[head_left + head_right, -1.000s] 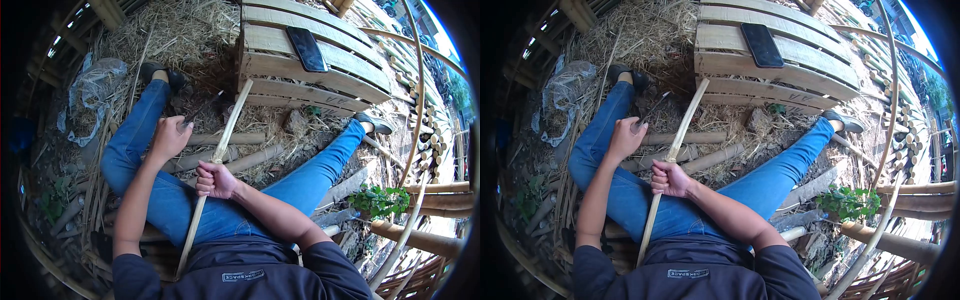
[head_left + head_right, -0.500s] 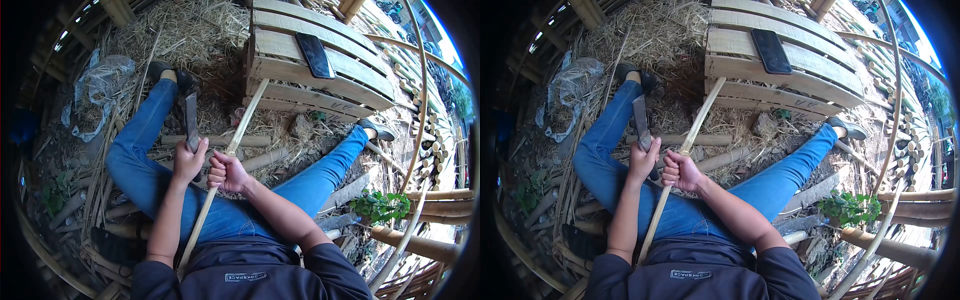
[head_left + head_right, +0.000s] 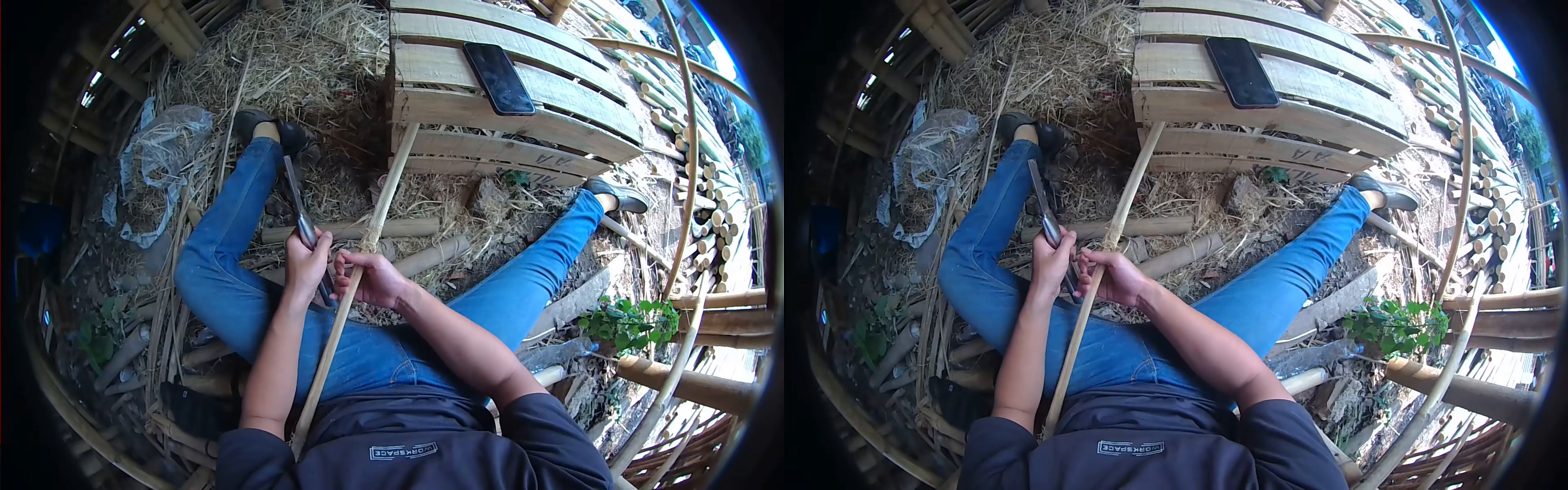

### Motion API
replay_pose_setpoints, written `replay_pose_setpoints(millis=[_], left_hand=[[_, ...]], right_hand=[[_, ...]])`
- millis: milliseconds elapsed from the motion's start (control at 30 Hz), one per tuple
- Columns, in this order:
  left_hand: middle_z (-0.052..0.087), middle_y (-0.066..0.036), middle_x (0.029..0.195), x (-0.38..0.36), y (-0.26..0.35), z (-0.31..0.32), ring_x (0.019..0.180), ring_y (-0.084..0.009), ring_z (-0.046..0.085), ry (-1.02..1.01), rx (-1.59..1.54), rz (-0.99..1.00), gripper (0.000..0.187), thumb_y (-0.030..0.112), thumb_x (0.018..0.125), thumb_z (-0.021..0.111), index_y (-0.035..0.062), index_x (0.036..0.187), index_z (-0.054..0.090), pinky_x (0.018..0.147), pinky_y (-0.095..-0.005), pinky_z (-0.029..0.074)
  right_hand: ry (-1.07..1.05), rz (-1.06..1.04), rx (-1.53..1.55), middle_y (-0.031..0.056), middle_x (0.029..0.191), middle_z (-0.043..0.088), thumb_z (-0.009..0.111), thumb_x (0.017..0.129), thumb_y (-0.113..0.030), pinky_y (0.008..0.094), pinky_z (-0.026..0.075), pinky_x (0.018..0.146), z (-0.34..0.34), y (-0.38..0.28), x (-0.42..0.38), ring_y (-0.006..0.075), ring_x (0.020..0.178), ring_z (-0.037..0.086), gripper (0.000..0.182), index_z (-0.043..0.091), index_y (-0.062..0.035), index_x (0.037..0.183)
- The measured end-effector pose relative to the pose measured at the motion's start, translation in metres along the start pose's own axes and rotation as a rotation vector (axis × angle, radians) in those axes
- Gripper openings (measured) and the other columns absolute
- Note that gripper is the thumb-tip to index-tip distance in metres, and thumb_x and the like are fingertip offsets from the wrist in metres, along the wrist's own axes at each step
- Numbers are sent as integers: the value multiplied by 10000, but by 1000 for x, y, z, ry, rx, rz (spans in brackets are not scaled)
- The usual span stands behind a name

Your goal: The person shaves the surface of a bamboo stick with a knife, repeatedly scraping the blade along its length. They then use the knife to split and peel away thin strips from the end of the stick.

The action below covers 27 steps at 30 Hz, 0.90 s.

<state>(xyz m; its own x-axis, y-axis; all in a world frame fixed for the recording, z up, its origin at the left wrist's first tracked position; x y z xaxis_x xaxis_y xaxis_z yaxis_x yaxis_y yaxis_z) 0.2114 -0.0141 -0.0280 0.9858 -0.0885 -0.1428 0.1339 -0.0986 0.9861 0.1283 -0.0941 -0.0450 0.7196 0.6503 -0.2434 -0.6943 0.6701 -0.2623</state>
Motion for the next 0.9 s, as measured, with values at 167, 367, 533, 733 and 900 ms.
replay_pose_setpoints(millis=[167, 367, 533, 733, 900], left_hand=[[562, -24, 735, 2, -6, -10, 588, -97, 551, 72, -21, 41, 129, 47, 888, 627, 19, 946, 516, 536, -261, 469], [564, -29, 746, -2, 13, -11, 617, -108, 578, 118, -29, 104, 117, 90, 946, 599, 14, 979, 516, 584, -262, 514], [591, -42, 729, -5, 38, -9, 638, -122, 614, 132, -21, 222, 153, 148, 975, 600, 15, 977, 523, 607, -274, 542], [601, -48, 733, -7, 40, -4, 658, -124, 632, 128, -41, 183, 160, 158, 981, 591, 13, 976, 524, 640, -287, 571], [581, -35, 734, -3, 38, 4, 608, -109, 582, 42, 89, 263, 134, 133, 952, 605, 27, 951, 523, 551, -279, 492]], right_hand=[[203, -33, -424, 131, 908, 660, 565, 967, -415, 411, 533, 883, -20, -22, -17, 246, 874, 669, 378, 576, -40, 1009], [445, -83, -1378, 158, 1104, 683, 599, 934, -511, 398, 503, 955, -37, -83, -61, 255, 1034, 662, 588, 591, 8, 1211], [189, -36, -919, 139, 1148, 672, 532, 992, -457, 354, 460, 1015, -37, -67, -63, 199, 1112, 622, 537, 577, 14, 1245], [80, -10, -968, 109, 1085, 687, 610, 963, -414, 340, 498, 940, -33, -49, -52, 176, 1029, 643, 464, 597, -14, 1199], [11, -76, -305, 89, 1017, 680, 597, 977, -359, 392, 512, 942, -16, -38, -42, 208, 1006, 648, 356, 591, -56, 1164]])
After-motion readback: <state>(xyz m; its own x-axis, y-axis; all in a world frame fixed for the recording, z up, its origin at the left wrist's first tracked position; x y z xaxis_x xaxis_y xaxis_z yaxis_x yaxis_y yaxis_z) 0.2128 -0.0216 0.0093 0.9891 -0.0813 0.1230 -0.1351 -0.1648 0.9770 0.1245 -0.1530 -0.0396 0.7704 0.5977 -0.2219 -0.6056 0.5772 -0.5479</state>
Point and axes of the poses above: each hand's wrist, its own x-axis towards the middle knuckle, its own z-axis out of the palm, y = z × x, the point moved 10 cm from there along x, towards the middle knuckle
